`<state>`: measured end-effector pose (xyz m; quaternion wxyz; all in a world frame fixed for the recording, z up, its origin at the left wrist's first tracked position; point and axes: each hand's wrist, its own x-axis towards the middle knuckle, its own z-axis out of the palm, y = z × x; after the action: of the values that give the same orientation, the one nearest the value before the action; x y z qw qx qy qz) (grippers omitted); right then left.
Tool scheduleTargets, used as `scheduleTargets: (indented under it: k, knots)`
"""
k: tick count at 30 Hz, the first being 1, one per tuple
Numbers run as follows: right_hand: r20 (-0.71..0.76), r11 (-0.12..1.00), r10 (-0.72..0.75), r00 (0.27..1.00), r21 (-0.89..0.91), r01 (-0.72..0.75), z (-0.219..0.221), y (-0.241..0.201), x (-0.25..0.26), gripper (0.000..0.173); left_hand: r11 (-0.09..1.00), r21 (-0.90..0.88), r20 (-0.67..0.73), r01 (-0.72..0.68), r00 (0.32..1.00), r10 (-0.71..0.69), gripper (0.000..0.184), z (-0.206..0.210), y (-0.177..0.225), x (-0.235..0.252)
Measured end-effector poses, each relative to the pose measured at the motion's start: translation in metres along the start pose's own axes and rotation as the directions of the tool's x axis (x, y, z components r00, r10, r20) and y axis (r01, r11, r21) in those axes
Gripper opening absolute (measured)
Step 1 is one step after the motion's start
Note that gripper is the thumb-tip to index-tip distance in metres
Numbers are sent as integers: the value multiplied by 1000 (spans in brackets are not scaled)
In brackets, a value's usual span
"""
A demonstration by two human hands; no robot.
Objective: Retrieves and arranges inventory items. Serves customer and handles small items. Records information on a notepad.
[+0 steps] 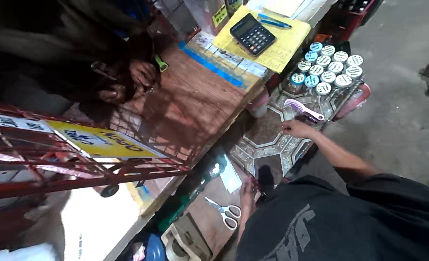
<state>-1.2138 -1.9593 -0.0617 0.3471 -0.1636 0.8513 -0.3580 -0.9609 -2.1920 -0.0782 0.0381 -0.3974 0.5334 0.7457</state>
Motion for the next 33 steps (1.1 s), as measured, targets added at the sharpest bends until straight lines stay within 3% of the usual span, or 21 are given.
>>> scheduleTargets:
  k: [7, 11, 16, 19, 22, 25, 28, 30, 31, 33]
  knots:
    - [116, 998, 15, 993, -63, -7, 69, 1, -43, 45, 990, 136, 165, -25, 986, 3, 31, -22, -17, -1]
    - [259, 980, 66, 964, -198, -14, 96, 5, -63, 46, 989, 143, 139, -22, 990, 2, 32, -42, -21, 4]
    - [241, 972, 56, 969, -233, 2, 96, 11, -78, 46, 999, 48, -1, -18, 1000, 18, 30, -38, -21, 4]
    - [230, 972, 45, 972, -236, 11, 81, 18, -82, 46, 966, 144, 44, -214, 977, 210, 27, -21, -16, 9]
    - [222, 969, 27, 975, -247, 30, 53, 33, -81, 45, 734, 378, 136, -565, 818, 559, 26, 5, 12, 20]
    - [183, 973, 10, 983, -229, 32, 11, 60, -77, 44, 421, 523, 151, -741, 566, 810, 25, 43, 60, 34]
    - [121, 979, 15, 993, -206, 11, -46, 96, -73, 44, 152, 643, 130, -751, 303, 944, 29, 89, 117, 42]
    - [66, 978, 12, 998, -207, 2, -87, 117, -73, 44, 45, 723, 101, -689, 170, 980, 35, 115, 156, 47]
    - [35, 976, 21, 999, -217, -13, -107, 126, -74, 43, 23, 752, 84, -659, 130, 988, 38, 125, 173, 51]
    - [-32, 973, 49, 998, -223, -55, -144, 140, -74, 42, 42, 807, 32, -590, 114, 993, 46, 137, 200, 72]
